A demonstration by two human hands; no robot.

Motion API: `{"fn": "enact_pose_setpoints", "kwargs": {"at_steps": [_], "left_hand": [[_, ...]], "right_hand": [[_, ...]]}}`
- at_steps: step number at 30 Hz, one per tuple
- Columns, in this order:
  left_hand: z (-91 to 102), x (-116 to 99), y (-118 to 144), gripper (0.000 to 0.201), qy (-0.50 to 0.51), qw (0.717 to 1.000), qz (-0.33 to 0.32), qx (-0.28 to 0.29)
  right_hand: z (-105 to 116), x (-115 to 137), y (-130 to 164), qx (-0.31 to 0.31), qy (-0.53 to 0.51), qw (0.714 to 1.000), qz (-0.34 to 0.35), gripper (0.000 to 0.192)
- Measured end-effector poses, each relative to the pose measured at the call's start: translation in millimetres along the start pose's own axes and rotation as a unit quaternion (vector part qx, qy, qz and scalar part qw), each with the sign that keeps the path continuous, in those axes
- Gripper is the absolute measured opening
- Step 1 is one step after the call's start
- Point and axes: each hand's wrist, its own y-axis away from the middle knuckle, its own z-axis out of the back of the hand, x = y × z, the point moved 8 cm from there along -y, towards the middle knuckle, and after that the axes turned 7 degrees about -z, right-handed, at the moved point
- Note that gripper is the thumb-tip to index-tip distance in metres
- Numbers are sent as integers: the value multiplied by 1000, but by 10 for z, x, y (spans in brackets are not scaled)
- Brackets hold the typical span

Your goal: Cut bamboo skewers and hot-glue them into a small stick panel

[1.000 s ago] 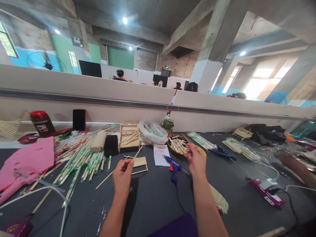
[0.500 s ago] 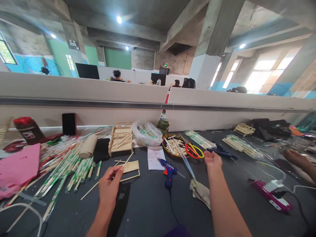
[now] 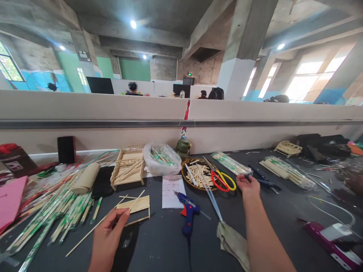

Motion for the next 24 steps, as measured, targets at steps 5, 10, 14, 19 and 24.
{"fn": "enact_pose_setpoints", "kwargs": {"at_steps": [5,10,14,19,24], "left_hand": [[-6,58,-3,43,6,1000,1,4],[13,51,-6,41,6,1000,-9,2],[13,-37,3,38,18,1000,-22,5],[21,-81,11,38,12,1000,-27,3],[31,-36,4,37,9,1000,-27,0]], "right_hand": [[-101,73,-34,5,-3,1000,6,3],[-141,95,-24,-38,32,998,26,6],[-126,132,17,-91,58,991,74,20],[-153,220,59,-114,40,985,122,33],[-127,258,28,-91,9,989,117,22]]}}
